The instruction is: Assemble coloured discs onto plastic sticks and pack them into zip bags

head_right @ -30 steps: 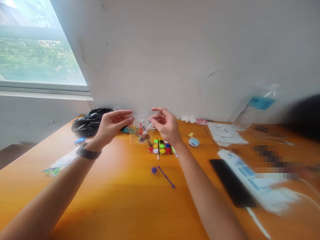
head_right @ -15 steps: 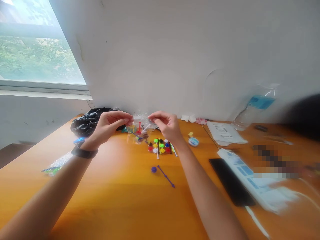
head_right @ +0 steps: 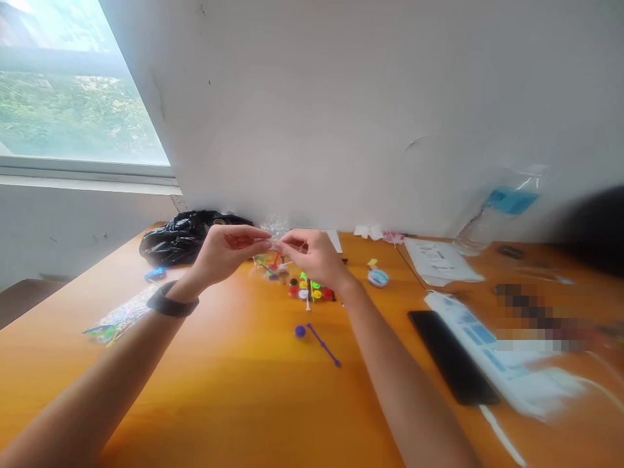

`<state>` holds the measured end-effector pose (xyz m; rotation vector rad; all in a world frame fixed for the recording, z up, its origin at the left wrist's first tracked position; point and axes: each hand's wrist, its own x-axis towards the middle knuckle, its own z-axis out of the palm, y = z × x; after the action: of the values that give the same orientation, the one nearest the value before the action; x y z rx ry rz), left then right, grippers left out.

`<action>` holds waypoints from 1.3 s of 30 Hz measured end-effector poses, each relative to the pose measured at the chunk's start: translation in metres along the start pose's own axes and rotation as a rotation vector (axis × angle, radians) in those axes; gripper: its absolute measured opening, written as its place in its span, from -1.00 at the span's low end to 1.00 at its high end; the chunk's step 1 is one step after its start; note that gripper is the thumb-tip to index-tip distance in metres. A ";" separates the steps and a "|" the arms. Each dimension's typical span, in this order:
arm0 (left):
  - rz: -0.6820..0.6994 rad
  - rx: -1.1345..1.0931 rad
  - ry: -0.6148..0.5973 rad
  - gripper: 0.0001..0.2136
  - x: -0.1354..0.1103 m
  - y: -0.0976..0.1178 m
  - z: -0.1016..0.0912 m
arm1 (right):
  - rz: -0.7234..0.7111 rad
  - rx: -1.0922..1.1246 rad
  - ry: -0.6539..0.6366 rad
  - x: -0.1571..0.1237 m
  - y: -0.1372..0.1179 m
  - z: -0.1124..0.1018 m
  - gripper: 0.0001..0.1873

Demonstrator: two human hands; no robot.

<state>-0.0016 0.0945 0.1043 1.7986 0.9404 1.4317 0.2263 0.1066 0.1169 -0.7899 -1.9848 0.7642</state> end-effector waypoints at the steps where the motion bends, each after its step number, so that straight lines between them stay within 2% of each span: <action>1: -0.010 0.007 -0.005 -0.70 0.000 0.002 -0.001 | 0.006 0.007 -0.004 -0.001 0.000 -0.002 -0.60; 7: -0.038 0.025 -0.087 -0.71 0.004 0.012 -0.018 | 0.092 0.139 0.028 -0.002 0.007 -0.025 -0.62; 11: -0.011 -0.034 -0.121 -0.70 0.005 0.013 -0.021 | 0.039 0.126 0.106 -0.003 0.006 -0.031 -0.63; 14: -0.001 -0.043 -0.140 -0.71 0.004 0.014 -0.021 | -0.038 0.014 0.138 -0.002 0.002 -0.027 -0.60; 17: -0.001 -0.061 -0.152 -0.73 0.004 0.016 -0.021 | -0.045 -0.017 0.091 0.000 0.003 -0.019 -0.61; 21: -0.001 -0.050 -0.152 -0.74 0.004 0.018 -0.024 | 0.016 0.110 0.044 0.001 0.008 -0.011 -0.68; 26: -0.024 -0.075 -0.156 -0.75 0.005 0.017 -0.027 | 0.033 0.298 0.183 -0.001 0.006 -0.006 -0.75; 30: -0.023 -0.072 -0.152 -0.72 0.004 0.018 -0.030 | 0.005 0.328 0.212 -0.001 0.005 -0.004 -0.80; 34: 0.005 -0.076 -0.095 -0.78 0.002 0.018 -0.030 | -0.054 0.353 0.180 -0.001 0.006 -0.005 -0.86; 39: -0.034 -0.078 0.000 -0.78 0.001 0.018 -0.025 | -0.108 0.311 0.159 -0.002 0.001 -0.007 -0.82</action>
<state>-0.0233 0.0872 0.1244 1.7178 0.8989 1.4281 0.2334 0.1072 0.1178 -0.5375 -1.6997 0.8905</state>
